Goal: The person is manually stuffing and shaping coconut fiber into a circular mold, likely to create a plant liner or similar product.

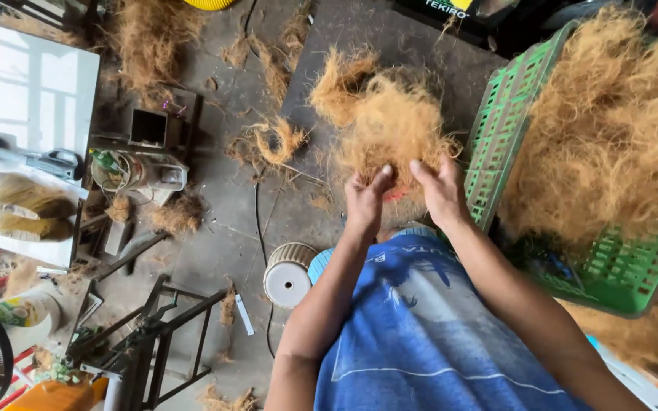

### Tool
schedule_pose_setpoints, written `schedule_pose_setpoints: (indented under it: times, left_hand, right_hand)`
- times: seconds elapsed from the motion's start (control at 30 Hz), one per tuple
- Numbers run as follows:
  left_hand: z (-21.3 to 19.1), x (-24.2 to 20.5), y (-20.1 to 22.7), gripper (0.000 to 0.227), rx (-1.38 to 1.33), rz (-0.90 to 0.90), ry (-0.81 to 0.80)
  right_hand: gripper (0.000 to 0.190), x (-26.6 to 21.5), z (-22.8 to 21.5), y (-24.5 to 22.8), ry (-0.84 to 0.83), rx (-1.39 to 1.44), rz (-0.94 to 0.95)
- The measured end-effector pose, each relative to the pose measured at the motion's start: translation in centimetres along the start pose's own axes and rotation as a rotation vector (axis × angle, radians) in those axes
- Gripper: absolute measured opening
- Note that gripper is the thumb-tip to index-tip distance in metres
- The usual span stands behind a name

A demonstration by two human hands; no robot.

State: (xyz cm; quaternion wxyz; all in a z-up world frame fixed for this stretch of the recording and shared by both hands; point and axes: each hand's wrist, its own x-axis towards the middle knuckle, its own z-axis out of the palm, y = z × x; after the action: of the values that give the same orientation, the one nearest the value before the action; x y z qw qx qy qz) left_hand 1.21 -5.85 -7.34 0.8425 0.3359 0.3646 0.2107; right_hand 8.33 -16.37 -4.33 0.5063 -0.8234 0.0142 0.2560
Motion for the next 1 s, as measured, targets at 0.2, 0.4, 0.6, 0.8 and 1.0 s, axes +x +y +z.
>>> schedule_pose_setpoints:
  times: [0.2,0.4,0.6,0.8,1.0]
  left_hand:
    - [-2.5,-0.3,-0.1,0.033,0.078,0.093,0.036]
    - [-1.3,-3.9,3.5,0.035,0.247,-0.023,-0.057]
    - [-2.1,-2.8,2.4,0.019,0.158,-0.138,-0.085]
    - [-2.6,-1.0,2.4,0.006,0.073,-0.133,-0.103]
    - [-1.6,-1.2,4.0,0.007,0.504,0.01,-0.229]
  right_hand:
    - [0.024,-3.6,0.4,-1.4,0.14,0.319,-0.169]
    - [0.038,-5.0,-1.1,-0.9,0.044,0.204,-0.258]
    - [0.028,-7.7,1.2,-5.0,-0.2,0.501,-0.184]
    - [0.028,-4.9,0.7,-1.9,-0.281,0.578,-0.07]
    - [0.025,8.9,-2.5,16.2,-0.456,0.55,-0.031]
